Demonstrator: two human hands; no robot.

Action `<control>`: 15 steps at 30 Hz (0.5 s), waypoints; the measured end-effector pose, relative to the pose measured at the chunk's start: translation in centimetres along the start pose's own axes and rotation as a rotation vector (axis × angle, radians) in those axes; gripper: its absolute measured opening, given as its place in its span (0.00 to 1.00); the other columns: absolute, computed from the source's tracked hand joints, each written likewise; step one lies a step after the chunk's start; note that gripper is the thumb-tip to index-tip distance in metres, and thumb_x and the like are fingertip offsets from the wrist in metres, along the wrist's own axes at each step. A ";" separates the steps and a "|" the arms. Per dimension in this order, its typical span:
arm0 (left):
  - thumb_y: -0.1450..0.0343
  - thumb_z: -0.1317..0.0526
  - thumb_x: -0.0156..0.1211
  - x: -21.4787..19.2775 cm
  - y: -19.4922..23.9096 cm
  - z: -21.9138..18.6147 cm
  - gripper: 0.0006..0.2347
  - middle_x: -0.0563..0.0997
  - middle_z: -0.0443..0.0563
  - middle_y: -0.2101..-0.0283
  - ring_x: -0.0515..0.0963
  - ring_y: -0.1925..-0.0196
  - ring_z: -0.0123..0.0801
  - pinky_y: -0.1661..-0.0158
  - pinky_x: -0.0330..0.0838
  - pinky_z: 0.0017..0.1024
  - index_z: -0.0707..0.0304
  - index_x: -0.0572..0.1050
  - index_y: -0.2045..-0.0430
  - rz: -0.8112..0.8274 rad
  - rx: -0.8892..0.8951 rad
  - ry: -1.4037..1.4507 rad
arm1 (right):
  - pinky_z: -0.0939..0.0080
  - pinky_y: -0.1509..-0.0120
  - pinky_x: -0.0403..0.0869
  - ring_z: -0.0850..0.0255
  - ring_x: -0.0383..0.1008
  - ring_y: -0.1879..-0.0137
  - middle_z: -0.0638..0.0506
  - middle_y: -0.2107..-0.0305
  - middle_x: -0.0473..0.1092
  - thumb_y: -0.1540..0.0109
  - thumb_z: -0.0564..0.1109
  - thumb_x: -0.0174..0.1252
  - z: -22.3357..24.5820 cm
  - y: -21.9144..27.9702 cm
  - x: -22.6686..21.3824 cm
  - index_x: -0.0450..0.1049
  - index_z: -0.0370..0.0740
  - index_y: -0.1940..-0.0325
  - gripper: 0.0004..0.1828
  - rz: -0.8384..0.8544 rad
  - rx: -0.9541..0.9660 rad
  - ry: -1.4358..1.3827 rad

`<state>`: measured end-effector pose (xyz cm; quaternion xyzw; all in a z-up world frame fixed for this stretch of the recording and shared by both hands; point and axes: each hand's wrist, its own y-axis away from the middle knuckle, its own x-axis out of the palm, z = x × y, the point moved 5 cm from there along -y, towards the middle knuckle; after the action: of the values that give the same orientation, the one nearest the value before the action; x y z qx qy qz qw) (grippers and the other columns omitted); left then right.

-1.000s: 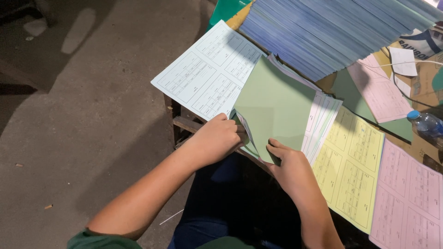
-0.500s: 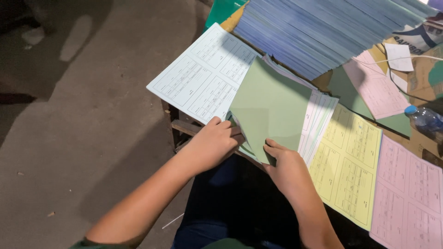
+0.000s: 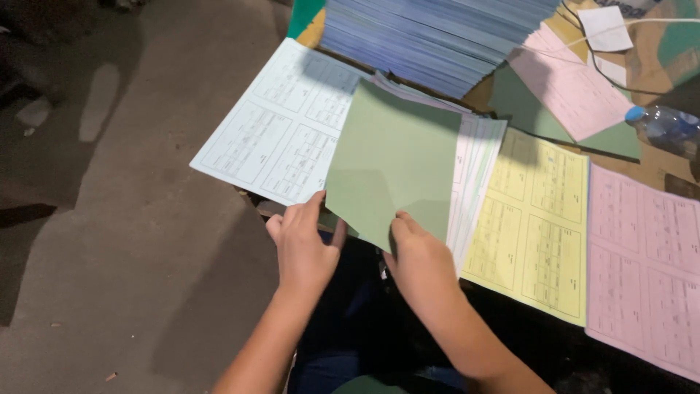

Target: Collating and aligning multi-colored paper forms in preparation for binding with tape.

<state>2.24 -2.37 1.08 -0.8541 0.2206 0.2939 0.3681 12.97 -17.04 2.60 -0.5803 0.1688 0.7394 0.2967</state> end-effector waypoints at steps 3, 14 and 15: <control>0.32 0.60 0.69 0.6 0.3 0.4 0.20 0.85 0.50 0.58 0.79 0.50 0.37 0.46 0.57 0.44 0.64 0.75 0.47 0.003 -0.094 0.071 | 0.42 0.53 0.82 0.40 0.81 0.53 0.41 0.48 0.75 0.46 0.40 0.66 -0.8 0.0 0.9 0.74 0.36 0.45 0.25 -0.072 -0.010 0.007; 0.22 0.61 0.45 -0.3 -0.1 -1.5 0.14 0.86 0.53 0.61 0.81 0.52 0.40 0.47 0.57 0.43 0.63 0.78 0.50 0.023 -0.157 0.087 | 0.46 0.61 0.79 0.41 0.81 0.63 0.43 0.75 0.78 0.35 0.50 0.54 -1.8 -0.7 -3.3 0.78 0.44 0.58 0.11 0.043 0.210 -0.264; 0.22 0.60 0.44 -0.2 0.0 -1.6 0.14 0.86 0.52 0.61 0.81 0.52 0.38 0.47 0.57 0.42 0.62 0.78 0.51 0.010 -0.141 0.030 | 0.50 0.61 0.80 0.44 0.82 0.63 0.44 0.75 0.78 0.35 0.50 0.54 -1.9 -0.7 -3.2 0.78 0.44 0.58 0.10 0.057 0.212 -0.264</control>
<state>2.64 -3.52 2.15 -0.8811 0.2093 0.2976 0.3021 15.32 -18.37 5.21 -0.4388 0.2216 0.7953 0.3547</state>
